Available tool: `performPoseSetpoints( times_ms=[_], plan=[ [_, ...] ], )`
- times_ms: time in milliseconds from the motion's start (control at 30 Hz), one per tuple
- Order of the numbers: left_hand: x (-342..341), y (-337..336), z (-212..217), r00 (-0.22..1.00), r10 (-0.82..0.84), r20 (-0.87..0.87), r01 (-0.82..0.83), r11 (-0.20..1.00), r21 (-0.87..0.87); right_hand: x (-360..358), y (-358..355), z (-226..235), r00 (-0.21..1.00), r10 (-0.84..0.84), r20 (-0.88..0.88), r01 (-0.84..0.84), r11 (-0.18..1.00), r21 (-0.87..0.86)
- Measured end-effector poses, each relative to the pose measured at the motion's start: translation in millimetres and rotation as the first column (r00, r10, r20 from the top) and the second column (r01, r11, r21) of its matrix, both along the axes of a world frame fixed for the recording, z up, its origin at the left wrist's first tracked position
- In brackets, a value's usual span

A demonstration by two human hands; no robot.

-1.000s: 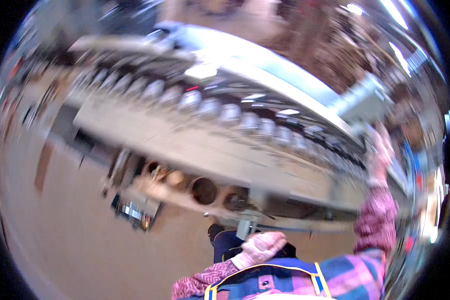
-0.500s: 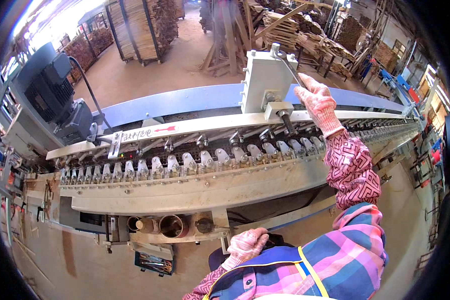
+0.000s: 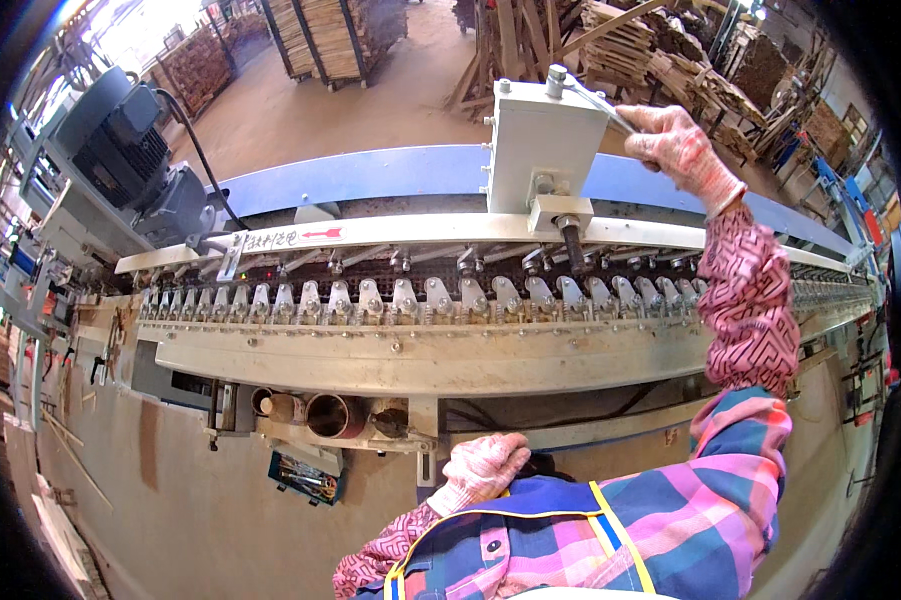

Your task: The person uses a wrench to tighten bolts on a large industrial machine, likely a conveyor or processing unit. They move along the equipment, adjusting various components and opening electrical control panels to inspect the internal wiring and circuitry.

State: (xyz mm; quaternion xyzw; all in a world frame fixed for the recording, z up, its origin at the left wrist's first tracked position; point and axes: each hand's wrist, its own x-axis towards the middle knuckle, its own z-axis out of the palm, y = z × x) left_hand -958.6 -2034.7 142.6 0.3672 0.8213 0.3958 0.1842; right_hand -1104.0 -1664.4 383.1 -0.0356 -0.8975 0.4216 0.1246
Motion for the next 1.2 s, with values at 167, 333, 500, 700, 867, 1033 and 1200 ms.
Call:
performPoseSetpoints(
  times_ms=[167,333,500,700,867,1033,1200],
  plan=[
    [-5.3,20.3,-2.6,0.998,0.030,-0.046,-0.032,0.998,-0.044,-34.9,58.9,6.9,0.995,0.037,0.088,-0.067,0.931,0.358],
    [-5.5,25.4,-4.0,0.991,0.092,-0.101,-0.096,0.995,-0.029,-76.1,78.4,8.6,0.977,0.145,-0.155,0.011,0.693,0.721],
    [-7.2,41.7,-7.7,0.997,0.062,-0.053,-0.071,0.982,-0.175,-134.4,146.9,-12.5,0.984,0.043,-0.174,0.130,0.499,0.857],
    [9.9,59.6,-16.7,0.987,0.163,-0.009,-0.160,0.958,-0.237,-237.8,177.7,-34.9,0.979,0.143,-0.143,0.036,0.574,0.818],
    [14.3,82.9,-14.6,0.990,0.135,0.045,-0.113,0.940,-0.323,-266.1,164.4,-29.1,0.985,0.150,-0.089,-0.023,0.619,0.785],
    [26.2,93.4,-12.7,0.993,0.117,0.024,-0.105,0.950,-0.295,-258.0,166.4,-18.4,0.987,0.129,-0.094,0.003,0.572,0.820],
    [37.7,75.5,-17.5,0.982,0.158,-0.101,-0.176,0.960,-0.217,-193.0,253.6,-27.8,0.948,0.129,-0.289,0.150,0.621,0.769]
  ],
)
